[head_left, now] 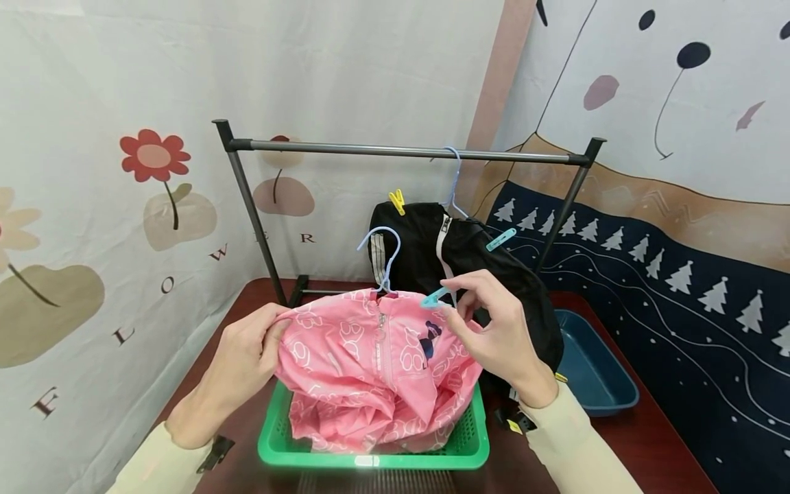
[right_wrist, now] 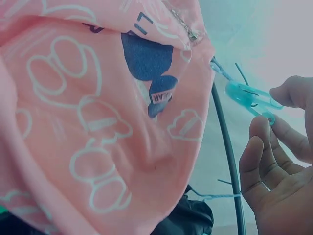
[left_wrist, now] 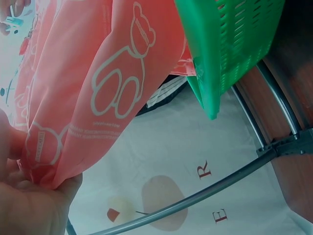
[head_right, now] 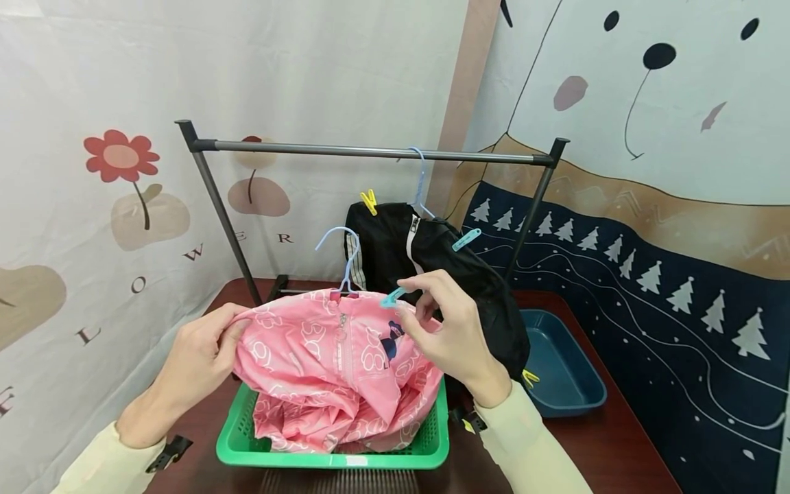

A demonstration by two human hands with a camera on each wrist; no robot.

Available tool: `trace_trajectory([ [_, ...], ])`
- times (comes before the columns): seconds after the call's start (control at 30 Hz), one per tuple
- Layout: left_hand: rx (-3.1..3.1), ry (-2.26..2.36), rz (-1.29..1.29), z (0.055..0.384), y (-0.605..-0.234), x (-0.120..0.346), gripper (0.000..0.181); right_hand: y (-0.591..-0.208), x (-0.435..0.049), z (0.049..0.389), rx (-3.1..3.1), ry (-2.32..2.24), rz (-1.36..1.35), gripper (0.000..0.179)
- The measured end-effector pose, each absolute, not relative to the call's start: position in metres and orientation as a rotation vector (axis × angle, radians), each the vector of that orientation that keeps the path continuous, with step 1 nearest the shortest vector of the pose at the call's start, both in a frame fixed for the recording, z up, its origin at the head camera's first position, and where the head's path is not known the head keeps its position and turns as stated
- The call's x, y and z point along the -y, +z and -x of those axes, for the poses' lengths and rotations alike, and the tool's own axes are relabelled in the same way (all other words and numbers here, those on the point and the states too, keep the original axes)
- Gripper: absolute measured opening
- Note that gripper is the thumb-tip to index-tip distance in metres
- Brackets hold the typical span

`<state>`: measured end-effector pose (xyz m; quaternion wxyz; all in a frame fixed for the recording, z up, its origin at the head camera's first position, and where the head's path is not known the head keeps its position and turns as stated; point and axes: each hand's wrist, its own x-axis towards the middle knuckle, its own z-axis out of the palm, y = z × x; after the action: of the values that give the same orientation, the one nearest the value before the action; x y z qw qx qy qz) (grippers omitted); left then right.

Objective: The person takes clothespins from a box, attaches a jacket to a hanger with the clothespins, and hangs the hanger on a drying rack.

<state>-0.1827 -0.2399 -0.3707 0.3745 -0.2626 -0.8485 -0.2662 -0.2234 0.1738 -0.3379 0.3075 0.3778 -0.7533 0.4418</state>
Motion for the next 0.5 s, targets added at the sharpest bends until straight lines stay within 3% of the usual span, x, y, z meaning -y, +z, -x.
trace_trajectory([
  [0.5, 2.172, -0.701, 0.653, 0.185, -0.373, 0.24, 0.025, -0.332, -0.138, 0.232, 1.969, 1.184, -1.085, 0.039],
])
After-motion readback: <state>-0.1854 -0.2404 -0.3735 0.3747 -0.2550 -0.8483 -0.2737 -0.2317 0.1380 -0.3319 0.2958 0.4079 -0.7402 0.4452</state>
